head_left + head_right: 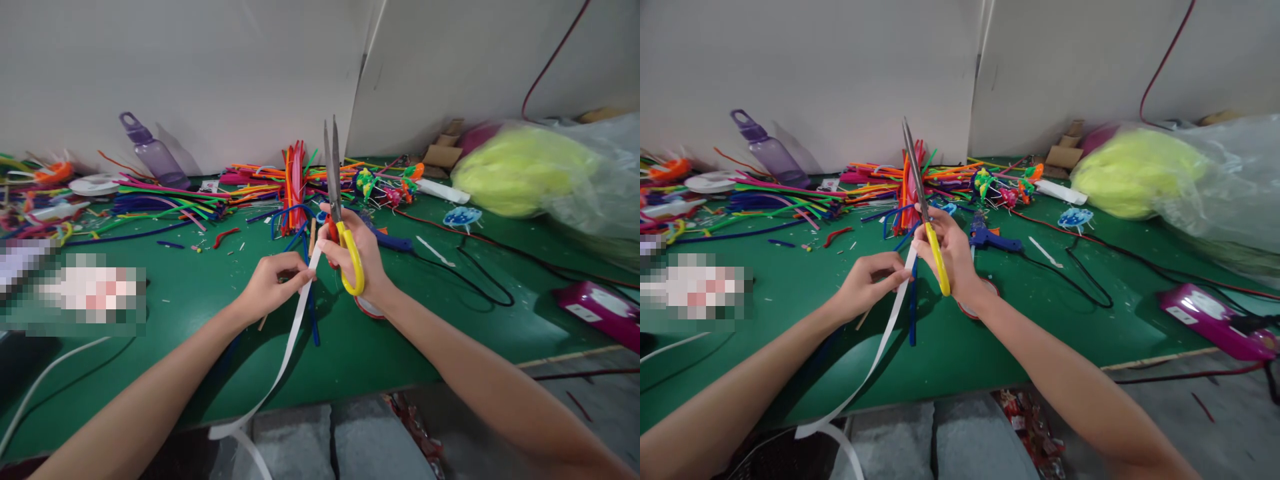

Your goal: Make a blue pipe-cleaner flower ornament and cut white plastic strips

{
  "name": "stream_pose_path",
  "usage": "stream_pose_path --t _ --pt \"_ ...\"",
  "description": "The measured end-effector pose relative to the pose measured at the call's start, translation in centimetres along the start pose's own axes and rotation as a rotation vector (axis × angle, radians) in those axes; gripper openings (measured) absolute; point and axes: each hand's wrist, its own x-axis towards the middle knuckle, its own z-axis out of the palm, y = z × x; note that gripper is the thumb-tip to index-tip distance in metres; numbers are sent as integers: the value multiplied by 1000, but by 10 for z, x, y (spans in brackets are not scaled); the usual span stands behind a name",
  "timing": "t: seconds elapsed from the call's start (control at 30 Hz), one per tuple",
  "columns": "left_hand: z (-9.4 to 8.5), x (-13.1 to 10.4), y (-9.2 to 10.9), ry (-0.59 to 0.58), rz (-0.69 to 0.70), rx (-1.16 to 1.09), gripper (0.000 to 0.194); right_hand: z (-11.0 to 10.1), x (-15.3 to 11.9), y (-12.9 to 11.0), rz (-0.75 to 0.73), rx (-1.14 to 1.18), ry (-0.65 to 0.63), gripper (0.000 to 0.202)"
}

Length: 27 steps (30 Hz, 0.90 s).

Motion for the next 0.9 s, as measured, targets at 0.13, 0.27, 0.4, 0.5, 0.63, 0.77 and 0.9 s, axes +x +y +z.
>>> stream_pose_path --t 0.13,0.27,0.4,0.5,0.63,0.77,0.9 --pt "-2 0 3 -22 5 -86 30 0 1 0 10 20 -10 41" --pt "-2 1 4 1 -35 -119 29 0 0 1 36 28 -1 42" --pt "0 1 3 55 -55 -84 25 1 -2 0 39 12 -17 40" --pt "0 2 4 72 -53 -92 26 2 -3 0 28 -8 -27 38" --pt "-1 1 6 63 -43 -109 26 1 -3 1 25 14 -27 42" --pt "-1 1 6 61 -37 -101 26 1 -3 1 37 24 -44 45" --pt "-1 2 6 55 -36 -99 26 1 -3 2 35 32 -45 45"
